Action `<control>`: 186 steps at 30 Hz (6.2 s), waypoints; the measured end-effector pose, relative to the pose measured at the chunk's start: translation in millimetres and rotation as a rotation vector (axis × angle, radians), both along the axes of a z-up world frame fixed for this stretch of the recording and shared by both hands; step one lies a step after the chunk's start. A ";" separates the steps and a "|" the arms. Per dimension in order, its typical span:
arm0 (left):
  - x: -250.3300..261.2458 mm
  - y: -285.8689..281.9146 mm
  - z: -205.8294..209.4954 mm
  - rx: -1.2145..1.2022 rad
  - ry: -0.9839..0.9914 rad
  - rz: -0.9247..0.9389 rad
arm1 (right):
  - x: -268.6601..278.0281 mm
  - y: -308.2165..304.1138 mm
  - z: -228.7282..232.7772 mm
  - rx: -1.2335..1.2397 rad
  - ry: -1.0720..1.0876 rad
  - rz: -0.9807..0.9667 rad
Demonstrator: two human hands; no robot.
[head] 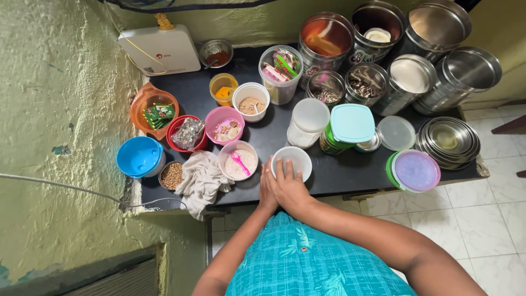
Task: The person sits at a kitchen counter and secures a series of containers. They screw a blue lid onto a small jar, press a green lid onto a round container, snap a light blue lid onto a square plastic container, fit lids onto white plastic canisters, and twist a lid onto a steel canister, placing each closed container back on the counter.
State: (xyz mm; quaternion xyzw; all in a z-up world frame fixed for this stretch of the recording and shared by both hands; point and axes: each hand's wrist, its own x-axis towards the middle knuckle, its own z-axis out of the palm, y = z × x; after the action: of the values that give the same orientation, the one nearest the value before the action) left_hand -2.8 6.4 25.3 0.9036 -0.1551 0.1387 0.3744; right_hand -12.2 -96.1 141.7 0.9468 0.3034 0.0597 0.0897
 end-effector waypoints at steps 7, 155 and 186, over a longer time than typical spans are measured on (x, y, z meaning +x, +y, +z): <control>-3.7 -3.8 0.4 -0.035 0.003 0.026 | -1.8 2.8 -9.5 -0.086 -0.162 0.005; 2.3 6.5 18.8 -0.119 0.223 -0.018 | 120.3 -1.3 -2.0 0.457 0.702 0.275; 6.8 3.1 -0.2 -0.032 0.184 -0.038 | 82.7 -15.1 26.7 0.737 0.043 0.245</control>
State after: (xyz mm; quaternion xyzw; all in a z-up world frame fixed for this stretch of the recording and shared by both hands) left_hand 4.1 9.5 25.0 0.9034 -0.1351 0.0506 0.4039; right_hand 70.5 -111.2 168.4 0.8732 0.3744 0.1554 -0.2706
